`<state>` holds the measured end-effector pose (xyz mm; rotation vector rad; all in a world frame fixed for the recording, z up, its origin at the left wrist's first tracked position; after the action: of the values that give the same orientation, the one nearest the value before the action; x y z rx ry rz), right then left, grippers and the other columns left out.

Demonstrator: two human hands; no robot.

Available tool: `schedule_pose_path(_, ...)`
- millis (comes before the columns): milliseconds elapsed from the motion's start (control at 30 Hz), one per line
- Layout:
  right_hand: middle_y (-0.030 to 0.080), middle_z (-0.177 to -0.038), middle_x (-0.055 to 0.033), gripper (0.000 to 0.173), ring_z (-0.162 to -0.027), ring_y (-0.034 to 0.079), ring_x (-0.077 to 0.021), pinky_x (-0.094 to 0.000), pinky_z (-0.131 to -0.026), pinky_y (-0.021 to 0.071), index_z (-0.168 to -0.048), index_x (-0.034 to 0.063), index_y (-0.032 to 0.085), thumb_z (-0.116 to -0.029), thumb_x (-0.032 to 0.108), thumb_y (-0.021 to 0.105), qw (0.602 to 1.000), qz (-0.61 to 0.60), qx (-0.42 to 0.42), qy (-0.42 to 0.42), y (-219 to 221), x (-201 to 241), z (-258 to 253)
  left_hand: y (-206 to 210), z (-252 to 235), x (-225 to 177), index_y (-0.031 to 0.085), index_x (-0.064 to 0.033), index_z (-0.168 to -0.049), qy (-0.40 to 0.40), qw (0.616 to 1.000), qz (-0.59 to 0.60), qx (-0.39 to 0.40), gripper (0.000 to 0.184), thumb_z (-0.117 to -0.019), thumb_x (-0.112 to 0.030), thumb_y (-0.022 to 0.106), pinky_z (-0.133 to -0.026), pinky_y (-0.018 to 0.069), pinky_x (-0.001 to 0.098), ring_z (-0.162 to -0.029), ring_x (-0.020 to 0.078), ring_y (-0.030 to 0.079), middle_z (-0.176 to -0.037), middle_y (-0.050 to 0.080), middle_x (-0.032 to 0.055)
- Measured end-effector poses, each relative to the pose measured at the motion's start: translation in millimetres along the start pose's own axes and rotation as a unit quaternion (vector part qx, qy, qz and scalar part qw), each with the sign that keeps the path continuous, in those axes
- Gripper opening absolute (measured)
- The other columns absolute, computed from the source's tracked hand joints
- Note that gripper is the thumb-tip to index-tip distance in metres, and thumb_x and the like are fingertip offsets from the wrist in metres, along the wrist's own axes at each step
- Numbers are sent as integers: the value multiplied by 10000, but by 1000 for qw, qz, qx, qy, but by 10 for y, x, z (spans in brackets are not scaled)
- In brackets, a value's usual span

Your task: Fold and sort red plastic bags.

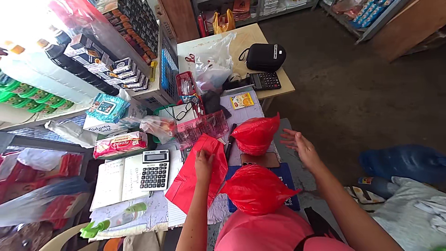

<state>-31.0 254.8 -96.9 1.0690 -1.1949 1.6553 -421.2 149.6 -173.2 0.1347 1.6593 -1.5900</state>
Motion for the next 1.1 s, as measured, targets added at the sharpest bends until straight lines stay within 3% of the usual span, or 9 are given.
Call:
schedule_pose_path(233, 667, -1314, -146, 624, -1122, 696, -222, -385, -945, 578, -1462, 47, 518, -1106, 467, 226, 1000, 14, 20, -12, 16, 126, 4, -161, 1, -42, 760, -16, -1047, 18, 1000, 2, -9, 244, -999, -206, 615, -926, 549, 513, -992, 305, 707, -1034, 730, 168)
schedule_pose_path(433, 719, -1228, -97, 569, -1041, 728, -173, -345, -914, 602, -1411, 67, 581, -1117, 438, 266, 994, 75, 15, -72, -50, 327, 36, -305, -47, 62, 751, -44, -960, -17, 993, 116, -21, 166, -903, -199, 745, -813, 586, 401, -825, 166, 707, -896, 733, 79)
schedule_pose_path(500, 731, -1197, -82, 543, -1013, 732, -156, -335, -899, 605, -1381, 64, 607, -1121, 410, 279, 992, 86, 7, -92, -62, 433, 64, -353, -71, 101, 743, -35, -958, -23, 988, 152, -18, 186, -949, -217, 701, -748, 580, 368, -748, 131, 691, -833, 729, 56)
schedule_pose_path(600, 744, -1152, -64, 511, -969, 735, -131, -319, -876, 613, -1315, 52, 657, -1124, 373, 307, 985, 98, 1, -139, -50, 649, 130, -493, -85, 69, 740, -7, -985, -12, 982, 188, -5, 275, -1030, -185, 536, -773, 599, 384, -792, 153, 716, -874, 742, 81)
schedule_pose_path(700, 755, -1117, -45, 470, -946, 741, -133, -327, -860, 629, -1240, 54, 702, -1121, 343, 352, 978, 88, 9, -189, 13, 880, 200, -677, -86, 5, 717, -7, -1020, 18, 971, 236, -32, 225, -996, -212, 627, -752, 596, 337, -806, 134, 704, -917, 730, 77)
schedule_pose_path(800, 761, -1087, -19, 426, -924, 743, -130, -334, -848, 637, -1211, 73, 716, -1111, 346, 404, 970, 81, 24, -226, 108, 1074, 243, -751, -106, -182, 630, 39, -1195, 31, 981, 187, -48, 563, -914, -437, 734, -825, 597, 417, -968, 251, 685, -1143, 664, 184)
schedule_pose_path(900, 760, -1062, -10, 394, -913, 740, -123, -331, -840, 640, -1193, 87, 727, -1100, 350, 449, 965, 81, 49, -244, 251, 1186, 259, -521, -159, -254, 628, 51, -1184, 6, 998, 48, 26, 754, -802, -577, 794, -855, 551, 545, -975, 357, 659, -1166, 634, 252)
schedule_pose_path(1000, 753, -1054, -3, 366, -919, 727, -95, -299, -848, 626, -1172, 96, 735, -1086, 355, 490, 959, 98, 57, -258, 343, 1225, 271, -326, -222, -289, 682, 1, -1137, 9, 998, -27, 48, 544, -852, -448, 797, -907, 530, 565, -1023, 368, 656, -1142, 656, 224)
schedule_pose_path(1100, 753, -1039, 5, 341, -919, 721, -75, -266, -851, 616, -1164, 105, 742, -1079, 340, 510, 956, 110, 63, -265, 321, 1197, 314, -279, -249, -301, 733, -37, -1111, 10, 997, -54, 51, 254, -989, -236, 634, -952, 530, 549, -1060, 343, 679, -1117, 703, 184)
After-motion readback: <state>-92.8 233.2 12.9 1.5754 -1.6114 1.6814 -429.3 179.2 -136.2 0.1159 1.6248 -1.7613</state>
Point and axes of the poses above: each hand's wrist, its own z-axis away from the middle knuckle, its own y-axis out of the palm, x = y × z, the point moved 6 cm from there along -z, towards the middle knuckle
